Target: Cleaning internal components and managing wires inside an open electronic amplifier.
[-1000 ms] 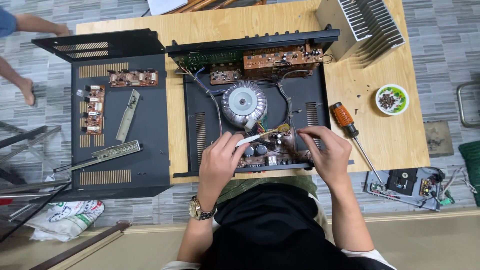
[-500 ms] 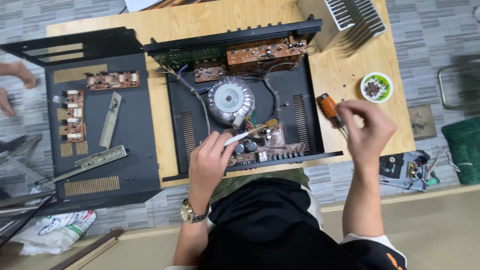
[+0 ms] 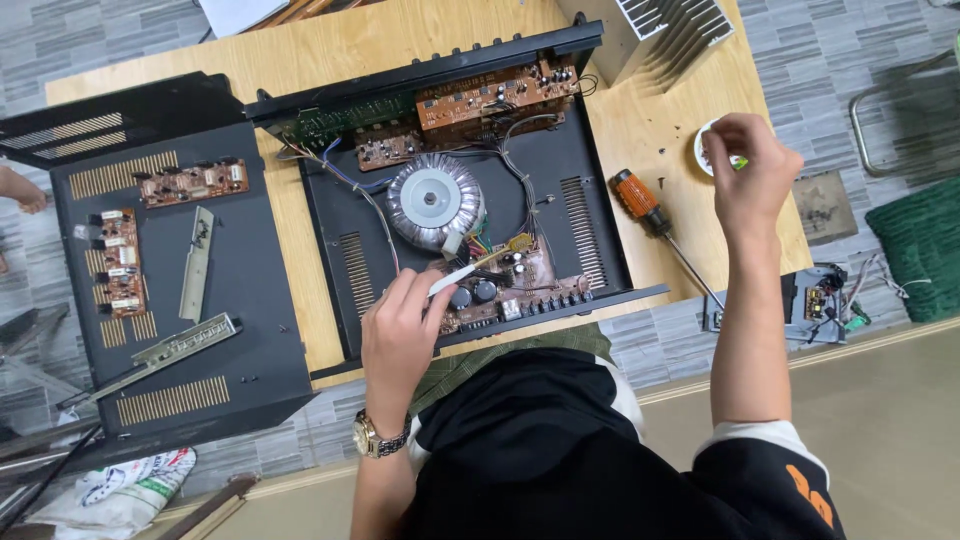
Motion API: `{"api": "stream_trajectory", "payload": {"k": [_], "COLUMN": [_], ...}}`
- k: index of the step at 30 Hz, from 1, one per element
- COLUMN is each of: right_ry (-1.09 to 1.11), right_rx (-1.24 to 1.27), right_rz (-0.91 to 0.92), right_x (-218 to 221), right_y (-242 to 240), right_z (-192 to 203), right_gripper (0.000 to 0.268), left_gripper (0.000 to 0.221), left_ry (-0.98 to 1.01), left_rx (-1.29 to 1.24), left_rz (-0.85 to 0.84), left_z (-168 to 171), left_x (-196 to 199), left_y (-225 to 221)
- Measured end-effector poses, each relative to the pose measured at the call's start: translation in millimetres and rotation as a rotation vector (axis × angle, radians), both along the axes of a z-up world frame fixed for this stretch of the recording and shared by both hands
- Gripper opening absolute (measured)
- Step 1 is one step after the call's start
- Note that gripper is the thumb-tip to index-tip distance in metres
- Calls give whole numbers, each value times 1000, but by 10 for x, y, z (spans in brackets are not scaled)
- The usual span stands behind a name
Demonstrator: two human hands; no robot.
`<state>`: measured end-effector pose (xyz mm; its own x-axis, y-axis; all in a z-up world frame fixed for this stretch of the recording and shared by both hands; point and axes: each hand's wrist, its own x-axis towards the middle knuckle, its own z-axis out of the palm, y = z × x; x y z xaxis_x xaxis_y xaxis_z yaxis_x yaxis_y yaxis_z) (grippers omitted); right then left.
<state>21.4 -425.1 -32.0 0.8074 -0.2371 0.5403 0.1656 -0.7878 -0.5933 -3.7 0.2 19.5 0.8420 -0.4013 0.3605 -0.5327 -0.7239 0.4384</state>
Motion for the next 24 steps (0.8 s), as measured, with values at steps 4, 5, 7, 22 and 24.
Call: {"api": "stream_trajectory", "payload": {"k": [4,5,7,22,24], "right_ry": [19,34,48,40,8], "right_rx": [-92,-96,-101,-316,-309], "right_rz": [2,18,33,37,-58], "right_x": [112,140,198,370,309], "right_y": [-162,-194,-244,-477,-446], "right_z": [-112,-137,-171,-272,-208], "right_gripper": [9,11,13,6,6], "left_gripper": [13,13,13,13,14], "left_ry": [0,2,3,16,-9], "left_rx": [7,11,16,24,29], "left_rz": [-1,-2,-3,6,-1], "left_z": [-23,-25,-27,-9,4], "left_x": [1,3,5,-3,-5], "left_y": [6,7,8,7,5]}}
